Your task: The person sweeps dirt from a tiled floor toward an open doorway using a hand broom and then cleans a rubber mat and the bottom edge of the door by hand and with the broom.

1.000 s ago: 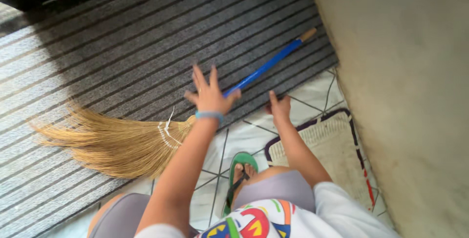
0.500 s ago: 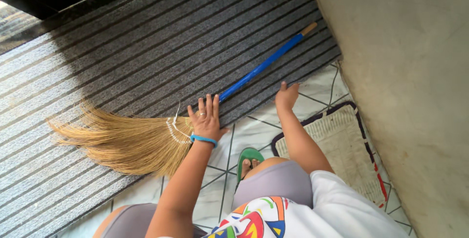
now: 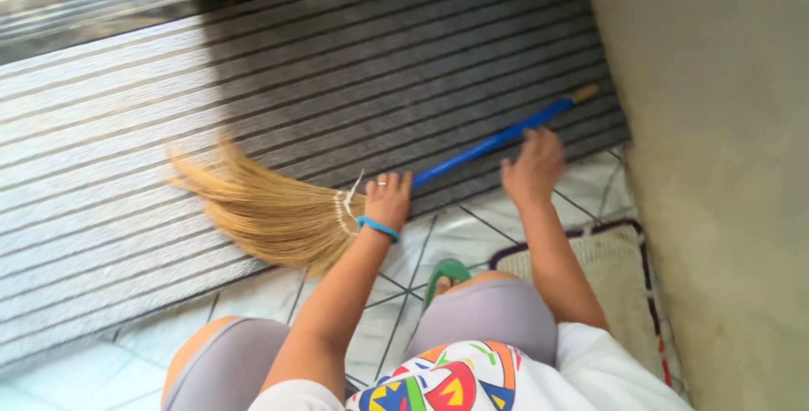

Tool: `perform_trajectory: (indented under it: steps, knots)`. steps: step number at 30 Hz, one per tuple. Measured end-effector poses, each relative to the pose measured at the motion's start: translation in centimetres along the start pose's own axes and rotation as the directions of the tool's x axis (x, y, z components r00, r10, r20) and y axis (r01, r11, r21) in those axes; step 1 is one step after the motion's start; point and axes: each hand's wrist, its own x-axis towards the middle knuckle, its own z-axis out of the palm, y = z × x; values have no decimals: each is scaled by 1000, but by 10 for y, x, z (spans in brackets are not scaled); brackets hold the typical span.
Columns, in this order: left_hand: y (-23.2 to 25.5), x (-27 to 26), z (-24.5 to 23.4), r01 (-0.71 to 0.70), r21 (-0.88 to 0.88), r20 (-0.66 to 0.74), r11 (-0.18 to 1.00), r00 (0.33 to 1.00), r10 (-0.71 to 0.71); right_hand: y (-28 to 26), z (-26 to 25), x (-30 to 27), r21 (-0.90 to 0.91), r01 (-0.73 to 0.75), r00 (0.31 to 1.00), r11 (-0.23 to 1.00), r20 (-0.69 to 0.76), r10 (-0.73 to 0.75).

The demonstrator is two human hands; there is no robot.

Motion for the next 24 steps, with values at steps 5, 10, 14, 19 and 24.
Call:
perform_trajectory:
  steps: [5, 10, 14, 19, 24]
  knots:
    - [6, 3, -18, 35, -76, -43, 996, 998, -39, -65, -11, 31, -37, 490, 694, 871, 622, -364]
    - [-13, 17, -100, -87, -84, -68, 993, 994, 82, -2, -33, 53, -128, 437, 679, 890, 696, -233]
    - [-48, 12, -193, -202, -146, -113, 968, 976, 187, 43, -83, 41, -108, 204, 483, 973, 876, -4]
    - [-142, -15, -305, -334, -97, -279, 938, 913, 296, 1, -195, 1, 179, -529, -111, 830, 955, -277]
    - [-216, -86, -391, 90, -127, -339, 988, 932, -129, -209, -331, -32, 280, -599, -269, 750, 812, -518]
